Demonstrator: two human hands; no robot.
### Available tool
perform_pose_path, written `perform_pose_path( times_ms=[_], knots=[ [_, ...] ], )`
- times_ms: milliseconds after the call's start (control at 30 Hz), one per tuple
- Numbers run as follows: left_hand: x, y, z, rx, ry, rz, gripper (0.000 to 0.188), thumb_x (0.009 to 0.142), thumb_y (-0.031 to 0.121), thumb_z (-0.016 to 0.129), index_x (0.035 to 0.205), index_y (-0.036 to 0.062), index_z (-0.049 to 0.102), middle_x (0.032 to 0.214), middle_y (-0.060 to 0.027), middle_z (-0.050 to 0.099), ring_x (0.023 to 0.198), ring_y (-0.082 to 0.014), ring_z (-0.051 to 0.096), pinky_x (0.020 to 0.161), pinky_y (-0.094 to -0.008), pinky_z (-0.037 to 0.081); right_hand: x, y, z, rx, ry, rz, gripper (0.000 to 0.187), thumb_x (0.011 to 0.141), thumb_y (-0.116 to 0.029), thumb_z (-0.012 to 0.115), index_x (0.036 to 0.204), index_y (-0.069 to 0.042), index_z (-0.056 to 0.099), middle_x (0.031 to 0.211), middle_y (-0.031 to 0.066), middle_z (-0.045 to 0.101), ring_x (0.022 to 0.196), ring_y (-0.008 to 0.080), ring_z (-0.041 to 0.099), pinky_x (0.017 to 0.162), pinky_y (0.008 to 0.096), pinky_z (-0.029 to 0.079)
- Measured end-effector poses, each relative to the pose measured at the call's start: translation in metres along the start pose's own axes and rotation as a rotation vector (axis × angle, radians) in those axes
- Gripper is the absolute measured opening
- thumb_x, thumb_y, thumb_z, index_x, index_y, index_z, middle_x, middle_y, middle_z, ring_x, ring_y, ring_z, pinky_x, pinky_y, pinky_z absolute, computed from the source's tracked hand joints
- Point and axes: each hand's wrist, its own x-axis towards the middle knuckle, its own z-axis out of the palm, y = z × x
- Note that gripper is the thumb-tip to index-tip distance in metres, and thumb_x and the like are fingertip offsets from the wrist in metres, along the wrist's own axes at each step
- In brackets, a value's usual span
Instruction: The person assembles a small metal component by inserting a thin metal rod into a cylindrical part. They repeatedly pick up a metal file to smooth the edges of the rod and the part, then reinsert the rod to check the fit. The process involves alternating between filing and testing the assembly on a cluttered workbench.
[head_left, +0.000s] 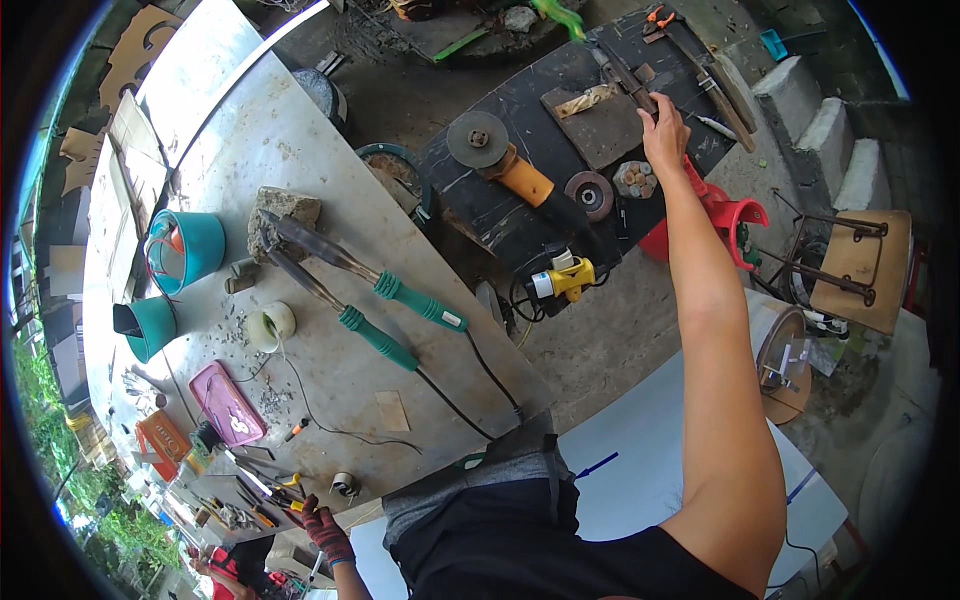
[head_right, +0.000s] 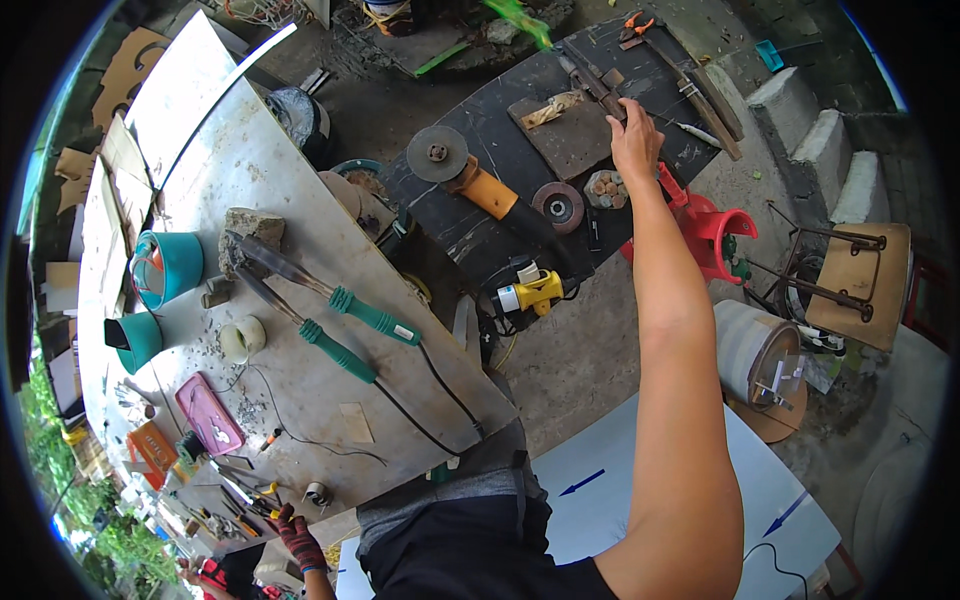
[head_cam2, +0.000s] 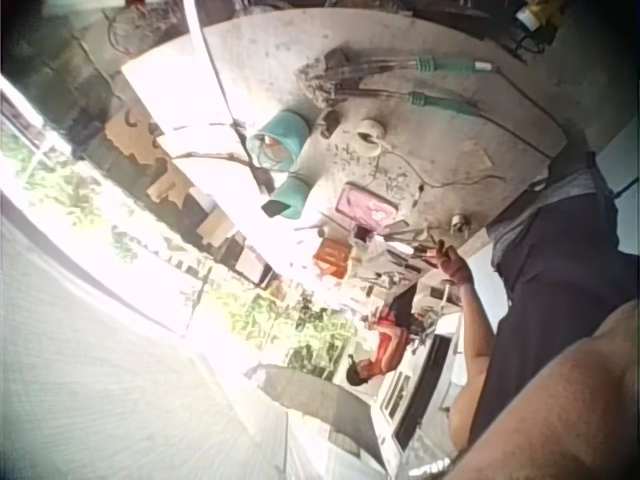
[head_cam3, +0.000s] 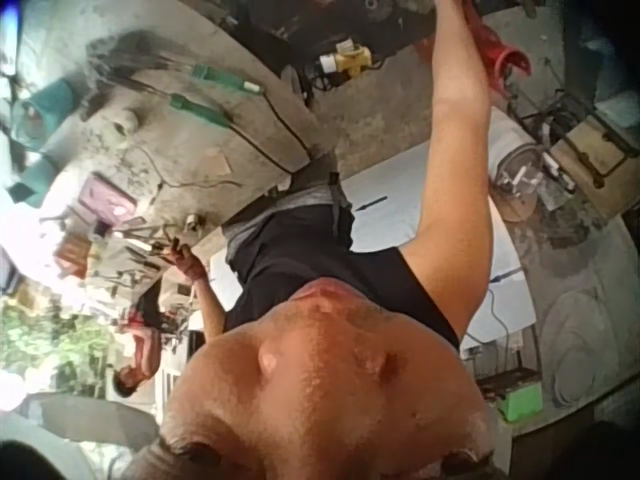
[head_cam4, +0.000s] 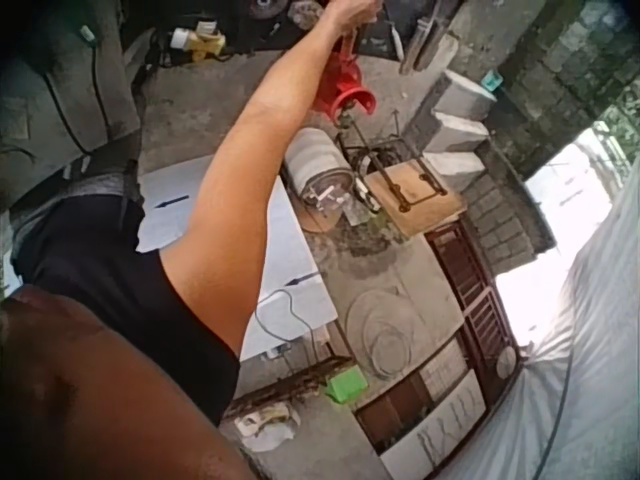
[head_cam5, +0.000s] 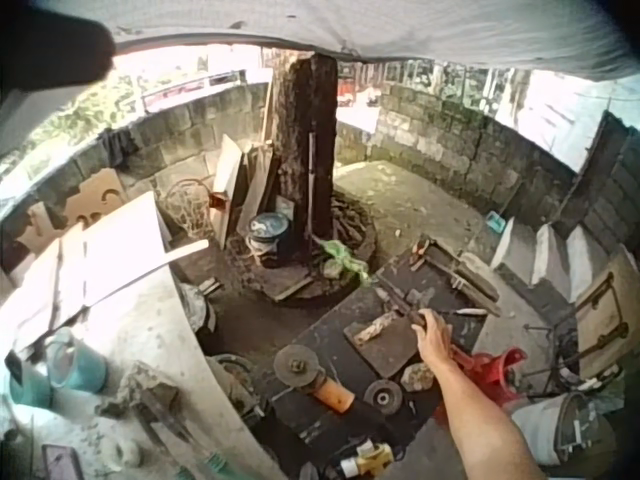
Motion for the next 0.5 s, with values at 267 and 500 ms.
perform_pose_path(
  times_ms=[267,500],
  knots=[
    [0.009,-0.010,-0.001,0.043,-0.020,0.033,0.041,0.095,-0.004,0.055,0.135,0.0023,0.061,0.138,-0.0096,0.062,0.128,-0.0225,0.057,0.113,-0.0365,0.040,-0.005,0.000,-0.001,-0.034,-0.006,0.028,0.039,0.096,-0.027,0.070,0.132,-0.017,0.058,0.127,0.0092,0.069,0.119,0.0352,0.063,0.092,0.0564,0.049],
    [0.014,-0.022,-0.004,-0.050,-0.027,0.017,0.046,0.091,-0.009,0.056,0.134,0.0063,0.063,0.134,-0.0065,0.061,0.121,-0.0200,0.055,0.109,-0.0343,0.041,-0.006,-0.006,-0.004,-0.053,-0.043,0.044,0.042,0.095,-0.027,0.071,0.134,-0.019,0.058,0.127,0.0105,0.066,0.120,0.0370,0.062,0.095,0.0581,0.049]
  ],
)
